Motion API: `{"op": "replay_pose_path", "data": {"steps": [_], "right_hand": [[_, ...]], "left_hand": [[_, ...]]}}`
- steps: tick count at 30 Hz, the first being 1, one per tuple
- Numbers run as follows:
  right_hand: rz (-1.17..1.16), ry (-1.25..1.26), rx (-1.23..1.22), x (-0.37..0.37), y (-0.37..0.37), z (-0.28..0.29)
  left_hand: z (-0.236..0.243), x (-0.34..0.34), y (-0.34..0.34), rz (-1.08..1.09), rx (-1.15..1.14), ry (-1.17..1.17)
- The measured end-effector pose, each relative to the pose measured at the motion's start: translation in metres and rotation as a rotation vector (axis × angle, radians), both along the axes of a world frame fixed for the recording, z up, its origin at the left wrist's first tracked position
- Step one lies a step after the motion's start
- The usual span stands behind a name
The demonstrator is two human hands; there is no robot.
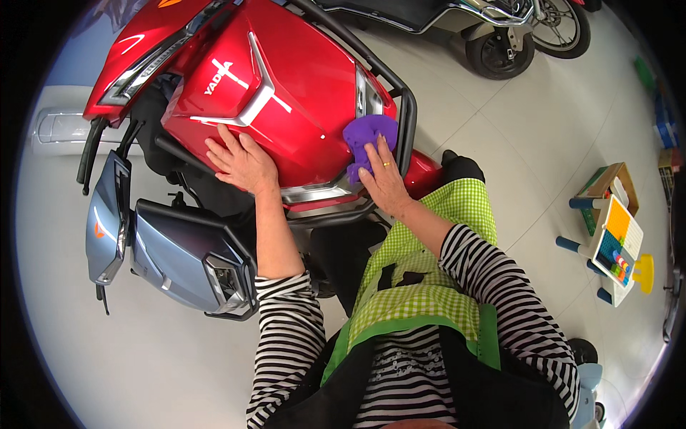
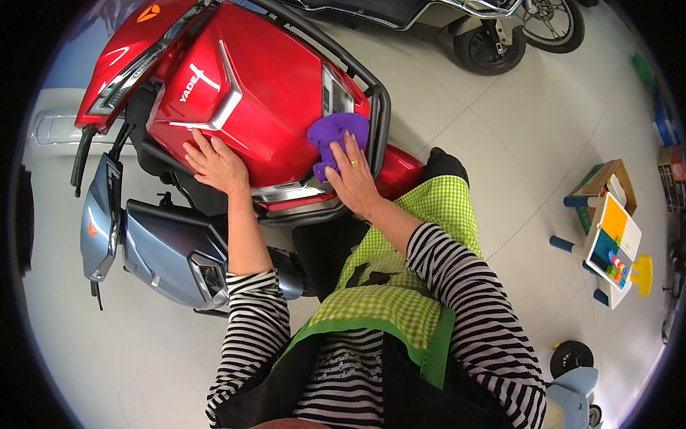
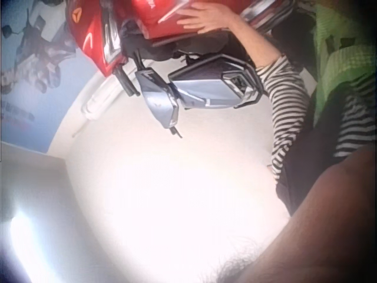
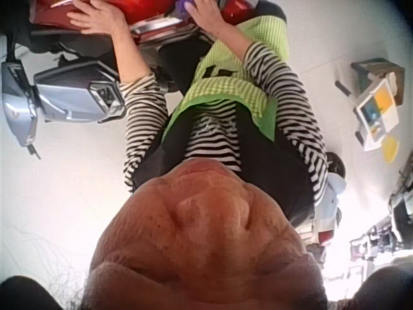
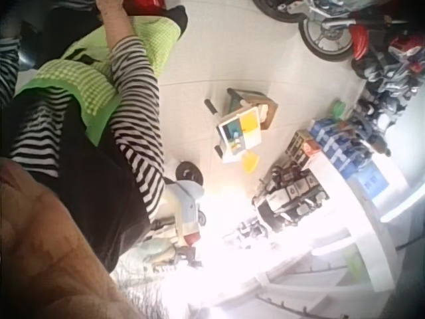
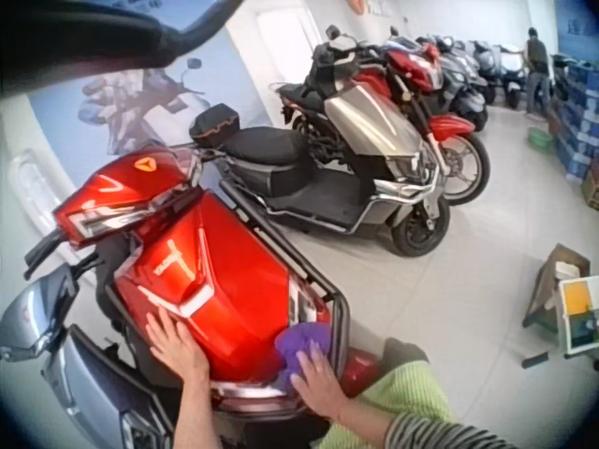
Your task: The person wipes the seats and body panels of several scooters with a purple cloth. They move a pink plastic stool aside to access a red scooter, then wipe its front fairing and side panels.
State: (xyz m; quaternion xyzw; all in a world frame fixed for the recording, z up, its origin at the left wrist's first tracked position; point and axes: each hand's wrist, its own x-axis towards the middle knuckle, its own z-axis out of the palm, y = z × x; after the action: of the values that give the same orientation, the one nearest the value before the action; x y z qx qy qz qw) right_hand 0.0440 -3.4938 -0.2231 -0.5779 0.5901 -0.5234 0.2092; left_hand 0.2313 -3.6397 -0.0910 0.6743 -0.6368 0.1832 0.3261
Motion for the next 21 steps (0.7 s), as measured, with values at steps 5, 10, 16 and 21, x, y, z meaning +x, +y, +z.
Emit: {"op": "replay_pose_path", "data": {"steps": [5, 10, 16, 21], "right_hand": [[-0.143, -0.105, -0.086, -0.029, -0.056, 0.007], [-0.208, -0.289, -0.11, -0.063, -0.127, 0.024], [-0.245, -0.29, -0.083, -0.052, -0.116, 0.02], [-0.322, -0.134, -0.062, -0.01, -0.048, 0.008]], "left_hand": [[0.004, -0.005, 0.002, 0.008, 0.04, 0.026], [0.005, -0.004, 0.003, 0.001, 0.04, 0.024], [0.004, -0.004, 0.002, -0.01, 0.027, 0.013], [0.003, -0.004, 0.002, -0.008, 0.018, 0.004]]}}
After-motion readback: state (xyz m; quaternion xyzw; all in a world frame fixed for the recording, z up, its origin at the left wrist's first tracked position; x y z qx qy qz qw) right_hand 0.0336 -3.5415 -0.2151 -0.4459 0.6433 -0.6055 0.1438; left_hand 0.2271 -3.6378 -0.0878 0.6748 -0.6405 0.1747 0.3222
